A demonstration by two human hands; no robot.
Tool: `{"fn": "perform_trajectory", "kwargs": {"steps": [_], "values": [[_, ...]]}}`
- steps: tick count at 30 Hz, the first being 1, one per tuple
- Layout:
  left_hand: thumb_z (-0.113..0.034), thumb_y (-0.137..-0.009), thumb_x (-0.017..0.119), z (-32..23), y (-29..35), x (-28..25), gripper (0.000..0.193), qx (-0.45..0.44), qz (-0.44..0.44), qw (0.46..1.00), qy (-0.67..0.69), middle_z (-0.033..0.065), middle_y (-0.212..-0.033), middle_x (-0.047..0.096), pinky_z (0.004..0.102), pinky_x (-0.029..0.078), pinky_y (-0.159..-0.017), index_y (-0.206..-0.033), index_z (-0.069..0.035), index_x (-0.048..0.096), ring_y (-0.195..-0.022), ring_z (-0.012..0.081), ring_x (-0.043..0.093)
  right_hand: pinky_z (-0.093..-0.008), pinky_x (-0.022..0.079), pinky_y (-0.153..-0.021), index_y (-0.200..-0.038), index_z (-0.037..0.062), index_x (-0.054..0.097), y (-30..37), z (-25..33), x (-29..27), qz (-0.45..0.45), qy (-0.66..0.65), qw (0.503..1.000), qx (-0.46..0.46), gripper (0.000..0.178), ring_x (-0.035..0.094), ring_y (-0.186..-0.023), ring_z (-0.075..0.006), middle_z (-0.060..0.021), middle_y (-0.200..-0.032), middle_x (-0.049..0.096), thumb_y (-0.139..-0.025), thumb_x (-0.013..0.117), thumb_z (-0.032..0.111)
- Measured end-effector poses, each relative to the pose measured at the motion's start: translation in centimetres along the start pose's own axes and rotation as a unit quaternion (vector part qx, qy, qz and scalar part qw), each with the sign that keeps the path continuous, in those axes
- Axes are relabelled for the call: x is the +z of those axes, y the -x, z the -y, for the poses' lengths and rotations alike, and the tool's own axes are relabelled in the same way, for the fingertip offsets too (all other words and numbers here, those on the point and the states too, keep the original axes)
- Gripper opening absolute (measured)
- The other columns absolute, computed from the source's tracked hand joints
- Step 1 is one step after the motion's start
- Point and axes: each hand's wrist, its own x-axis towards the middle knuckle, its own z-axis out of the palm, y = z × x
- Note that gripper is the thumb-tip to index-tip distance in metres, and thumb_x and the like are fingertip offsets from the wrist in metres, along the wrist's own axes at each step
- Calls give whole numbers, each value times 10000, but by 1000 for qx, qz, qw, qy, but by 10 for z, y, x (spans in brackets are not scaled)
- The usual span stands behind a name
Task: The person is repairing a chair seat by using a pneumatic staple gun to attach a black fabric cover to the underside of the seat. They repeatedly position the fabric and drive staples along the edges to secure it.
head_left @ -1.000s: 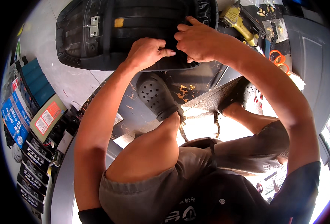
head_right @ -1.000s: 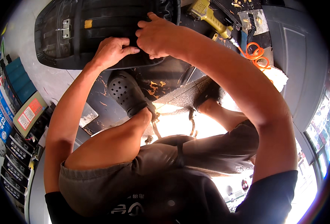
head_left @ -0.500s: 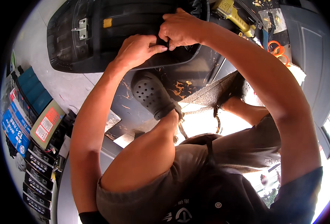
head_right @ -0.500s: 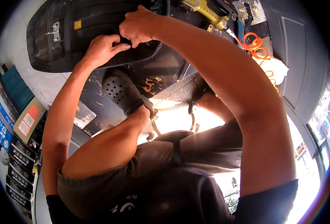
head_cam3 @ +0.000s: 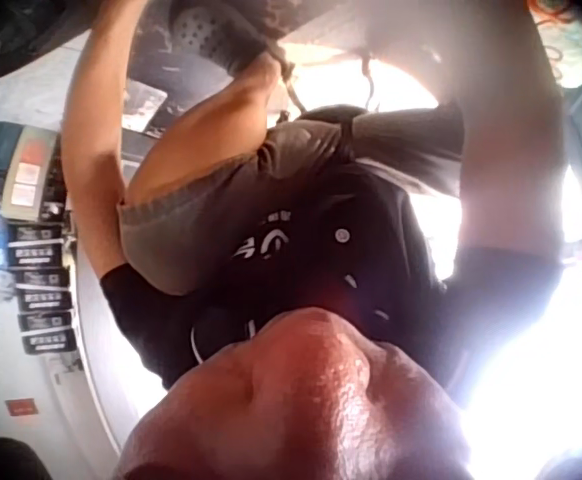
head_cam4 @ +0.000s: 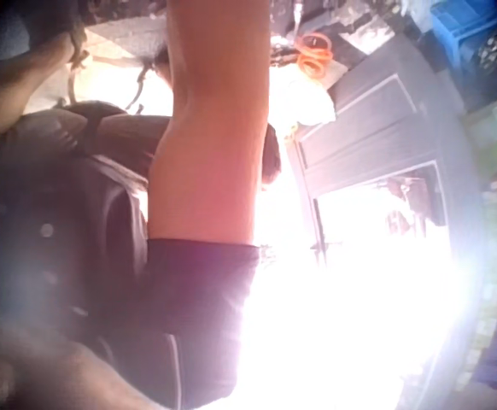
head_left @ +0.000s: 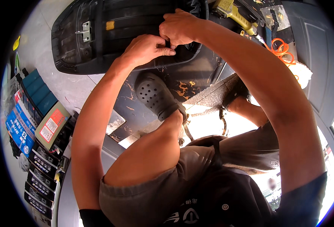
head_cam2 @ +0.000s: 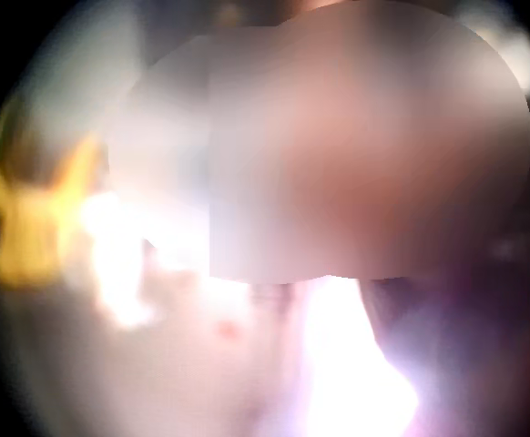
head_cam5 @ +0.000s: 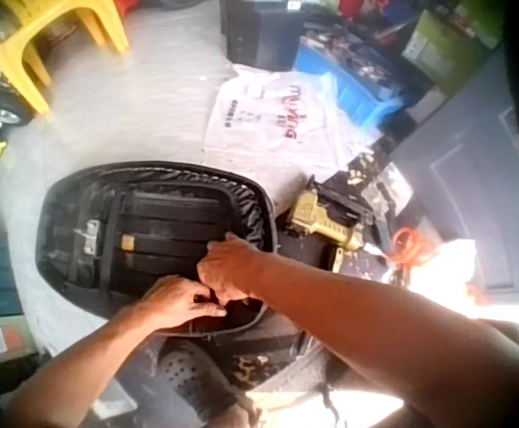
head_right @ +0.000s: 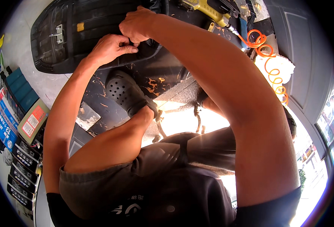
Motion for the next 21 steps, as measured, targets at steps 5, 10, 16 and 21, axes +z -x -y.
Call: {"fn": "perform_trajectory", "kwargs": {"steps": [5, 10, 16, 21], "values": [[-496, -833, 729, 12, -12, 10, 425, 28, 0, 999, 21, 106, -664, 624, 402, 461, -637, -869, -72, 719, -633, 283, 595, -421, 404, -919, -751, 155, 726, 5, -3, 2, -25, -1, 1000, -1, 183, 561, -1064, -190, 14, -800, 681, -701, 821, 303], [-450, -875, 695, 12, -8, 14, 369, 58, -47, 997, -20, 110, -697, 658, 435, 501, -656, -840, -83, 714, -691, 318, 651, -386, 432, -906, -875, 123, 728, 22, 1, 4, -137, -22, 989, -59, 163, 563, -1047, -210, -19, -873, 681, -758, 782, 224], [-353, -867, 722, -3, -4, 15, 321, 45, -78, 995, -45, 147, -683, 659, 454, 504, -656, -786, -45, 680, -699, 362, 654, -447, 443, -990, -1298, 19, 554, 115, -84, 48, -387, -13, 869, 308, 600, 524, -1179, -353, -164, -1209, 597, -761, 786, 153], [-411, -866, 701, -6, -8, 17, 350, 14, -95, 995, -27, 130, -704, 676, 466, 528, -680, -809, -66, 709, -743, 356, 674, -436, 425, -1061, -1497, 54, 304, 107, -118, 92, -249, 33, 891, 378, 895, 483, -1260, -414, -218, -1395, 462, -726, 753, 130]]}}
